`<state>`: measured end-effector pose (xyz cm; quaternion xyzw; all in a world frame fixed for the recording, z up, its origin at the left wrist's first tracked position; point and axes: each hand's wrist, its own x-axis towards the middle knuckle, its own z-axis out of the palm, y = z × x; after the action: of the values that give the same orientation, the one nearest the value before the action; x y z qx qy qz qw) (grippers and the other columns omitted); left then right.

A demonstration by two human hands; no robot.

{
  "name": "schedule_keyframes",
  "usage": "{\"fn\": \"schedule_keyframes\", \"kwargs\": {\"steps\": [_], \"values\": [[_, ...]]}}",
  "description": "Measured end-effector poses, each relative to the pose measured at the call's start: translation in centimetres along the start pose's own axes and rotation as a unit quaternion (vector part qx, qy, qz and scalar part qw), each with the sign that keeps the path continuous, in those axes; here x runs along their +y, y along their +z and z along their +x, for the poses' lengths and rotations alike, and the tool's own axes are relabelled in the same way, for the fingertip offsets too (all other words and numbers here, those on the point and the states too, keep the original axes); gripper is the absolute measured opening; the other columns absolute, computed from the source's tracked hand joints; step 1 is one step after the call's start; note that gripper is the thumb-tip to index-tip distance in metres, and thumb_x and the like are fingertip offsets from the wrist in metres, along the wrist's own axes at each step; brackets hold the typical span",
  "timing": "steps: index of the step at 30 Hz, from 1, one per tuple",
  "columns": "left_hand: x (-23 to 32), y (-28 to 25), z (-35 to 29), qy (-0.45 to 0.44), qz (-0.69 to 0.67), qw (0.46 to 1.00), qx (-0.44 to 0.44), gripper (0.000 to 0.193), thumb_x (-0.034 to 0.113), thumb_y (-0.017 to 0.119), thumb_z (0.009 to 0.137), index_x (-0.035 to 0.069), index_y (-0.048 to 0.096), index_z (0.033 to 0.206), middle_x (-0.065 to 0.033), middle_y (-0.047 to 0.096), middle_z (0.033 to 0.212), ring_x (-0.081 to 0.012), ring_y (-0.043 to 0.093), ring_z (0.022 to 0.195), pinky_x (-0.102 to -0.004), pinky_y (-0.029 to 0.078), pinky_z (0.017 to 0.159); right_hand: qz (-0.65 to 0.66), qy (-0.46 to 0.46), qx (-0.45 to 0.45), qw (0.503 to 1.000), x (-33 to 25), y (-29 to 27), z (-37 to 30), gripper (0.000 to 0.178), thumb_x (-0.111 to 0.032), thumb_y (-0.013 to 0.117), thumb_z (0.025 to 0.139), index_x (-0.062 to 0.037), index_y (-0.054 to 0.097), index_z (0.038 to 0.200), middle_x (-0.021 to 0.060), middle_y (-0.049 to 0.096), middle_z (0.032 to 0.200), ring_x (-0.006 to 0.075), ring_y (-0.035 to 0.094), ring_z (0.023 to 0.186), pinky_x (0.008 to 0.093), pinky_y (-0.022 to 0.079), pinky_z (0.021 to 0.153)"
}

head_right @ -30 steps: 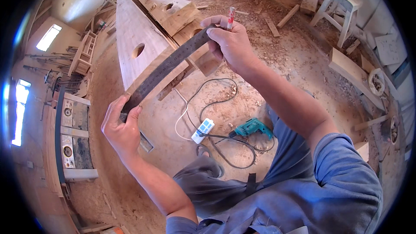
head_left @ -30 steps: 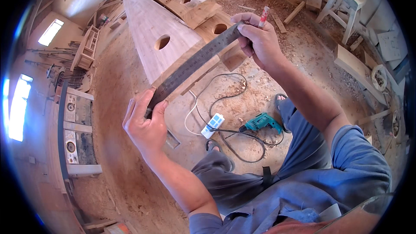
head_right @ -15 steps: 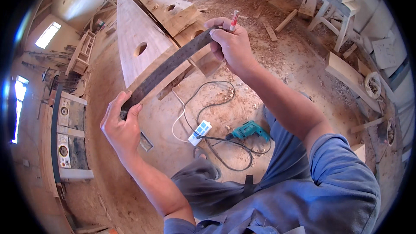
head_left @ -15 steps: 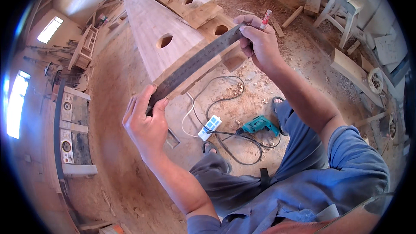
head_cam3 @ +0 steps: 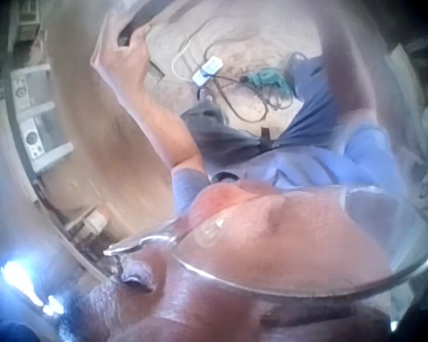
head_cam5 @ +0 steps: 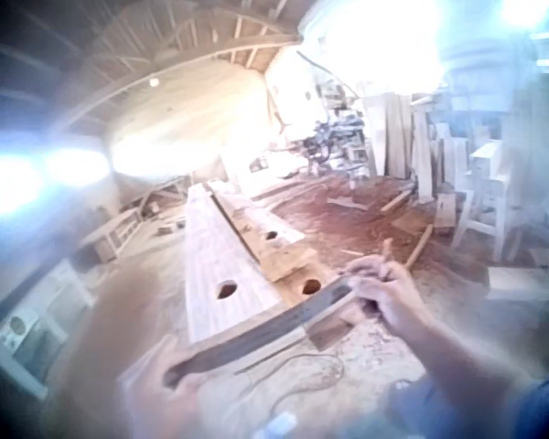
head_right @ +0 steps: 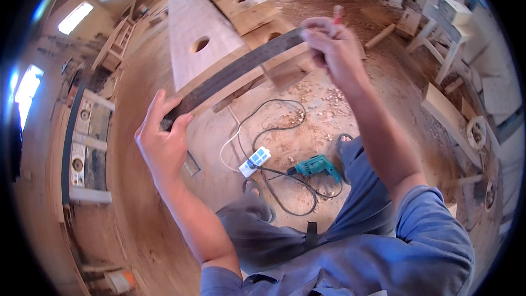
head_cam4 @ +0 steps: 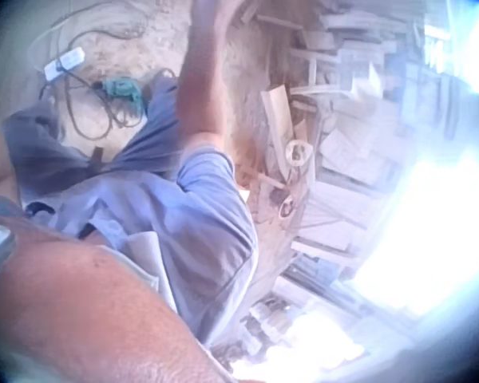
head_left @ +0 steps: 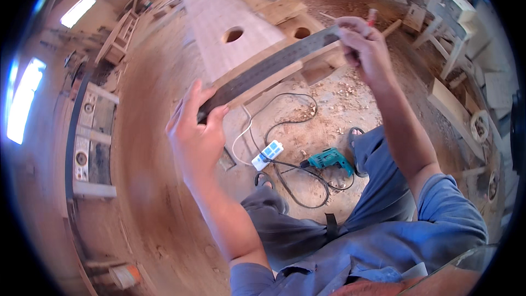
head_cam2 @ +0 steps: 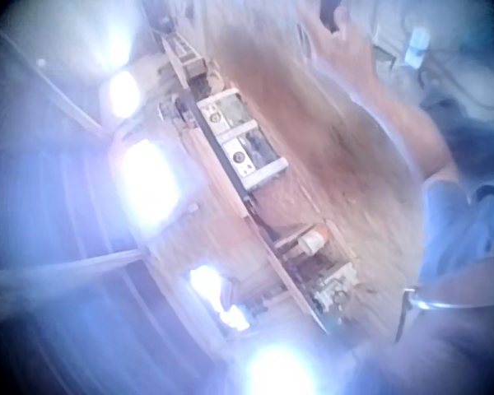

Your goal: The person assembles a wooden structure by inserting dowels into pre-drilled holes, using a power drill to secure components, and marking measurements with a pencil and ruler. The person handles small wooden dowels, a power drill, and a ruler during the process.

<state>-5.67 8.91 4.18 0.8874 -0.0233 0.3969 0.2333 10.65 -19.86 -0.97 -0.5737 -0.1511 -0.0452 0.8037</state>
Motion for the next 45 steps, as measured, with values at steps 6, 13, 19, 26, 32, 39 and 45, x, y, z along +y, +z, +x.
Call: {"fn": "schedule_keyframes", "kwargs": {"steps": [6,13,19,26,32,39,45], "values": [[-0.5,-0.2,-0.2,-0.011,-0.014,1.000,-0.005,0.055,-0.003,0.080,0.070,-0.001,0.063,0.122,-0.0110,0.075,0.104,-0.0296,0.070,0.101,-0.0387,0.054,0.086,-0.013,-0.058,0.013,0.998,-3.1,-0.4,-0.9,0.028,-0.009,0.063,0.094,0.0027,0.059,0.120,-0.0005,0.054,0.068,0.0056,0.045,0.052,0.0205,0.029,0.045],[-0.7,-0.3,-0.2,0.002,-0.009,1.000,-0.003,0.054,-0.003,0.080,0.071,0.000,0.064,0.123,-0.0106,0.075,0.103,-0.0294,0.070,0.101,-0.0385,0.055,0.085,-0.060,-0.022,-0.092,0.994,-4.4,2.5,-4.2,0.033,-0.008,0.063,0.094,0.0013,0.057,0.125,0.0013,0.059,0.077,0.0061,0.052,0.058,0.0194,0.035,0.049],[-0.5,-0.5,-0.1,-0.022,-0.014,1.000,-0.013,0.054,-0.003,0.079,0.072,0.001,0.064,0.123,-0.0107,0.074,0.104,-0.0290,0.069,0.101,-0.0388,0.055,0.085,-0.101,-0.005,-0.287,0.953,-3.8,5.0,-6.9,0.043,0.001,0.059,0.093,0.0007,0.052,0.135,0.0024,0.060,0.085,0.0095,0.057,0.068,0.0232,0.048,0.061],[-0.2,-0.3,0.0,-0.027,-0.002,0.999,-0.019,0.057,-0.004,0.081,0.070,-0.001,0.065,0.124,-0.0144,0.074,0.108,-0.0259,0.071,0.102,-0.0351,0.054,0.090,-0.133,0.023,-0.321,0.937,-4.0,6.0,-7.6,0.042,0.002,0.053,0.097,0.0010,0.051,0.138,0.0048,0.061,0.090,0.0105,0.058,0.076,0.0262,0.052,0.069],[-0.2,-0.1,-0.3,-0.036,-0.026,0.999,-0.008,0.053,-0.006,0.078,0.072,0.000,0.064,0.122,-0.0120,0.074,0.104,-0.0297,0.070,0.100,-0.0392,0.055,0.084,-0.089,-0.055,-0.259,0.960,-5.3,6.6,-6.9,0.042,-0.013,0.055,0.102,0.0022,0.050,0.141,0.0052,0.063,0.093,0.0095,0.060,0.071,0.0221,0.047,0.060],[-0.6,0.2,-0.1,-0.004,-0.020,1.000,-0.005,0.052,-0.004,0.079,0.073,-0.001,0.064,0.122,-0.0130,0.074,0.103,-0.0301,0.070,0.099,-0.0391,0.055,0.084,0.104,-0.124,-0.319,0.934,-5.2,5.3,-4.1,0.038,-0.024,0.046,0.106,0.0060,0.058,0.127,0.0044,0.061,0.073,0.0096,0.057,0.056,0.0195,0.038,0.045],[-0.3,0.0,0.0,-0.033,-0.015,0.999,-0.016,0.052,-0.003,0.079,0.073,-0.001,0.064,0.123,-0.0133,0.074,0.103,-0.0298,0.070,0.098,-0.0389,0.054,0.086,0.139,-0.121,-0.212,0.960,-5.6,8.8,-2.7,0.068,-0.051,0.027,0.107,0.0045,0.066,0.099,0.0101,0.059,0.075,0.0226,0.055,0.074,0.0395,0.044,0.080]]}}
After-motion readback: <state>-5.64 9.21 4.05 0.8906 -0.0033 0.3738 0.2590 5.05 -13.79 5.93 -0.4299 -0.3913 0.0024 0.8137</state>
